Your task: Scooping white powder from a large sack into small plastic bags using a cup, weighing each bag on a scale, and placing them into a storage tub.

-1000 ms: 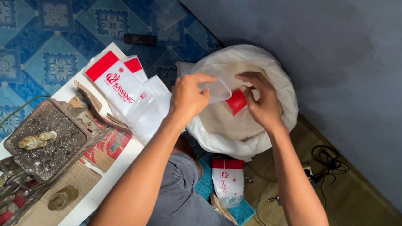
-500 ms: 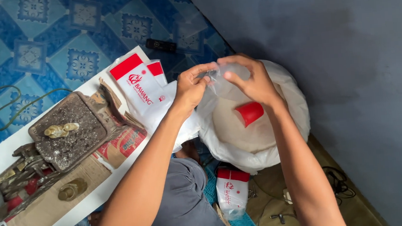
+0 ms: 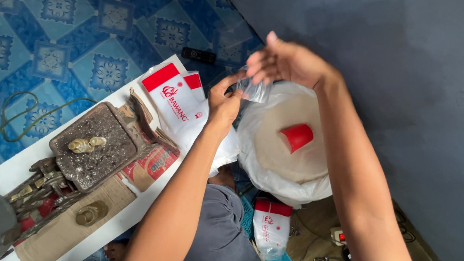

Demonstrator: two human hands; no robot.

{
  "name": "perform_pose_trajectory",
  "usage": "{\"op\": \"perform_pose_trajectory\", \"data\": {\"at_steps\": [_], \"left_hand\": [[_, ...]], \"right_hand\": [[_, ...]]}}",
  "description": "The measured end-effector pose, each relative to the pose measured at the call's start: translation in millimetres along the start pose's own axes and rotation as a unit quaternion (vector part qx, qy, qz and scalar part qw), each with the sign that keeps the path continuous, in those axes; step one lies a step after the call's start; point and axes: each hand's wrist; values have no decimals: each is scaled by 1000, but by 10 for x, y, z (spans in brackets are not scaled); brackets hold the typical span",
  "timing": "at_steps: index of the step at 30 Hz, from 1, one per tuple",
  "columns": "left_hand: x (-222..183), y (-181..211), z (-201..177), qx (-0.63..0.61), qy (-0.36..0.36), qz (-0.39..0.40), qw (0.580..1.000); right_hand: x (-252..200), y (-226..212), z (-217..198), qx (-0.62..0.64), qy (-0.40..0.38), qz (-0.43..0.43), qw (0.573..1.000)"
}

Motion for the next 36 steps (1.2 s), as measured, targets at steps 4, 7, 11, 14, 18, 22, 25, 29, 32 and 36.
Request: {"op": "perform_pose_trajectory", "data": {"at_steps": [4,7,11,14,18,22,25,29,32,36], "left_hand": [[-73,55,-2,3,-18,26,999],[-87,137,23,1,-8,22,1000],[-23,15,-14,11,-5,39,999],[-113,24,-8,13,-14,70,997],[-88,1,27,38,-66,95,993],[-204,16,124,78,-94,82,989],[-349,42,215,101,-109,78,986],[-498,73,296,194,-183,51,962],[-534,75,341,220,-203,24,954],[-566,-1,305,202,-230,-35,951]], "right_hand": [[237,196,116,-433,321,177,824],[189,130,113,-375,479,-163,776],[261,335,78,-145,184,41,971],[152,322,232,-425,365,37,828],[118,440,153,-201,359,36,911],[-209,482,317,-209,325,88,918],[-418,749,407,-293,405,111,859],[-636,858,643,-168,427,113,881],[-719,1001,730,-52,421,72,903],[-759,1351,704,90,417,-4,904]]}}
Point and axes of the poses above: each hand's wrist, its own x-axis towards the middle knuckle, its own z-axis out of the palm, y = z × x, and after that the axes turned 15 degrees about -x, right-handed
